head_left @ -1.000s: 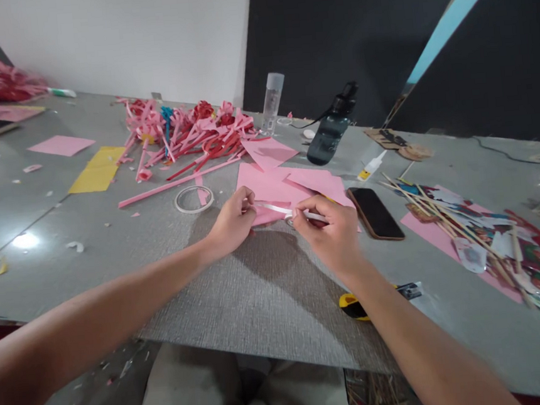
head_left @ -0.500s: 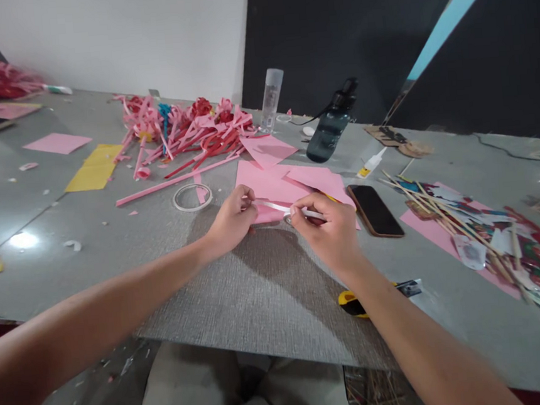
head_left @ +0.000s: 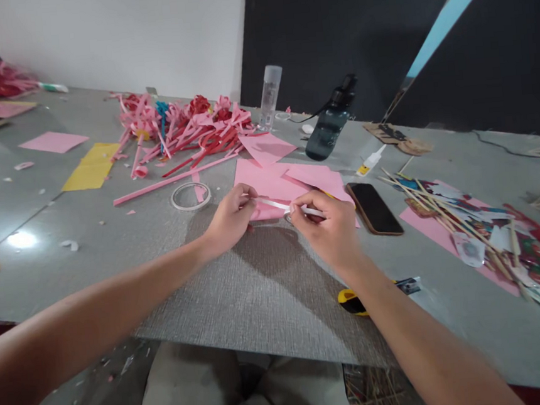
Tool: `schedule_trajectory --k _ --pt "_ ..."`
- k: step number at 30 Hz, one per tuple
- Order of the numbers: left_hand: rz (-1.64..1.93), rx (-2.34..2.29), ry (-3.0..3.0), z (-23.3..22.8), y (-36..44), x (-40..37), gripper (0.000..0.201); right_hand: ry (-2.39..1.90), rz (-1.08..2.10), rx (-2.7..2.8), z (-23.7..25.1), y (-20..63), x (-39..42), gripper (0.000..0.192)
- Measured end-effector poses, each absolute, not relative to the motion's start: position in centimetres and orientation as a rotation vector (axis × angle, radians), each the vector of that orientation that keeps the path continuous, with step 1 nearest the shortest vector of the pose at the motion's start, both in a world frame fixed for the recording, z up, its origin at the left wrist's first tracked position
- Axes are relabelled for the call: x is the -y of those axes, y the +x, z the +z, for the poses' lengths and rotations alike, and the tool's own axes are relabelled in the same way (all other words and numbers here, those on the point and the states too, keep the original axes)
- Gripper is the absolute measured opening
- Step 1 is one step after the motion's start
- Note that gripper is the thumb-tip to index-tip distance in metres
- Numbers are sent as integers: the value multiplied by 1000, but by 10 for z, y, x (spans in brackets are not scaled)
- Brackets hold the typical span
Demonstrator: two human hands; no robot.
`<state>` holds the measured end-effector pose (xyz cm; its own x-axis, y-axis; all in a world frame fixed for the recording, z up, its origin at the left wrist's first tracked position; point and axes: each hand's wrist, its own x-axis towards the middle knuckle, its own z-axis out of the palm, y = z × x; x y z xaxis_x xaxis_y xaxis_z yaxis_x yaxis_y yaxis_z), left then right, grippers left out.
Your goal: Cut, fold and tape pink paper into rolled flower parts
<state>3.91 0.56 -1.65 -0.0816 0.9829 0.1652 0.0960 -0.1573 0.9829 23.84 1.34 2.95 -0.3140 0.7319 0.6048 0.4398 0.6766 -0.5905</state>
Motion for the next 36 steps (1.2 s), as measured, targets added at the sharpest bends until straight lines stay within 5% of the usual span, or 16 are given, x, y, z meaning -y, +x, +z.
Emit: schedule_trajectory --k 36 --pt "1424 -1160 1167 -2 44 4 10 -1079 294 1989 29 255 -35 9"
